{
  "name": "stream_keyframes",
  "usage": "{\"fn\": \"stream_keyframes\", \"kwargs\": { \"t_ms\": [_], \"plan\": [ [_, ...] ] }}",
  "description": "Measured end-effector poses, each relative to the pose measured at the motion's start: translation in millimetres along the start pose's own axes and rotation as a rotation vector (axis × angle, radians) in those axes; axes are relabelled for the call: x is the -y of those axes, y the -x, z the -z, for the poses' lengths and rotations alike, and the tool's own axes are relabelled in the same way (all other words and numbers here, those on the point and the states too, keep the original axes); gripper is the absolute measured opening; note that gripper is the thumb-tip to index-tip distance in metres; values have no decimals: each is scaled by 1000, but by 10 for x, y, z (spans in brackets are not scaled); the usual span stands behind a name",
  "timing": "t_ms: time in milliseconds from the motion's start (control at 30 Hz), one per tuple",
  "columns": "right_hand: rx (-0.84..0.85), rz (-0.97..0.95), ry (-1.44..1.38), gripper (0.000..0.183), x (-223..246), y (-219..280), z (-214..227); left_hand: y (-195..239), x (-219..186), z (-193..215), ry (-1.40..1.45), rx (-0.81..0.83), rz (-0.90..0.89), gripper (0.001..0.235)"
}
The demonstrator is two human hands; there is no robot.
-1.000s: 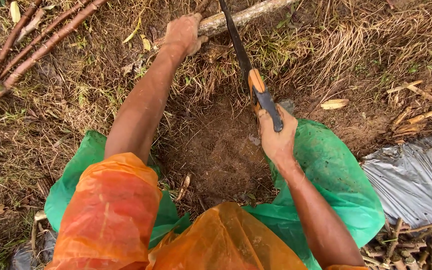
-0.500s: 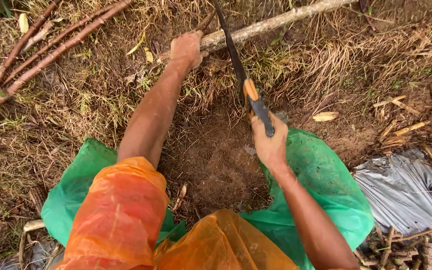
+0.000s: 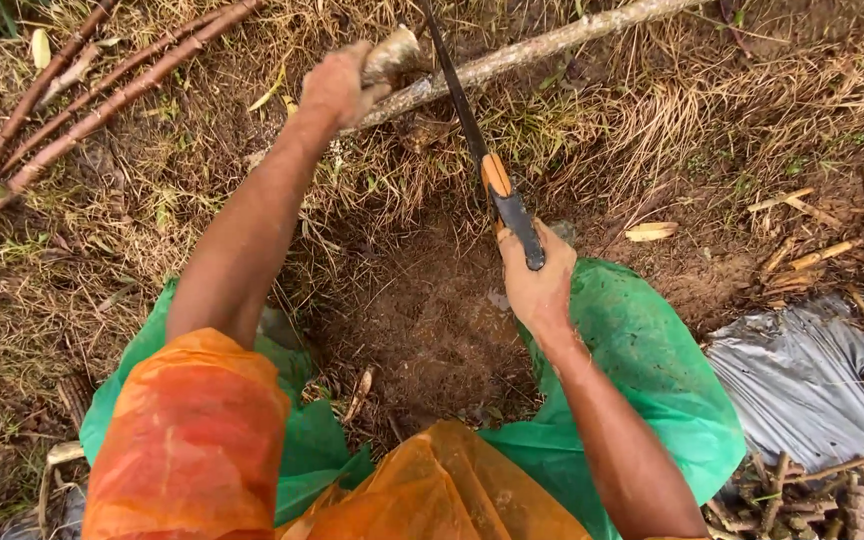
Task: Cutting long wooden branches into smaller segments using a hand saw in an agricultural field.
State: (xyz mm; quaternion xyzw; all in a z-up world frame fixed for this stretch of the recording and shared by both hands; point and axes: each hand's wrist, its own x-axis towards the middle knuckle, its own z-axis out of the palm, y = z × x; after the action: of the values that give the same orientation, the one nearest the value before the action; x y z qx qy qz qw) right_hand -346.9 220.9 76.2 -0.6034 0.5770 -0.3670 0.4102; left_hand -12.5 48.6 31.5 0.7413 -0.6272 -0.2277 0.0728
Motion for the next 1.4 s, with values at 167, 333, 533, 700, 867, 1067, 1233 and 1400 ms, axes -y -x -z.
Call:
{"fn": "stream_keyframes", "kwargs": {
  "t_ms": [167, 333, 533, 700, 867, 1067, 1233, 1400],
  "plan": [
    [9, -90, 17, 19, 102, 10, -32, -50, 801, 112, -106, -76, 66, 67],
    [13, -59, -13, 23, 103, 41, -103, 65, 1204, 87, -28, -38, 218, 76],
    [55, -38, -59, 20, -41, 35, -98, -27, 1659, 52, -426, -36, 173, 81],
    [23, -35, -30, 19, 17, 24, -106, 118, 1840, -274, -200, 9, 240, 69],
    [-11, 34, 39, 21, -58, 17, -90, 192, 1879, -388, -219, 167, 344, 72],
    [19, -30, -105, 23, 24, 41, -96, -73, 1356, -496, 59, -327, 83, 52],
    [-6, 18, 16, 26, -40, 23, -68, -10, 296, -293, 38, -121, -130, 58],
    [-19, -6, 2, 25, -73, -7, -46, -177, 213, -568, -134, 35, -64, 84]
  ]
}}
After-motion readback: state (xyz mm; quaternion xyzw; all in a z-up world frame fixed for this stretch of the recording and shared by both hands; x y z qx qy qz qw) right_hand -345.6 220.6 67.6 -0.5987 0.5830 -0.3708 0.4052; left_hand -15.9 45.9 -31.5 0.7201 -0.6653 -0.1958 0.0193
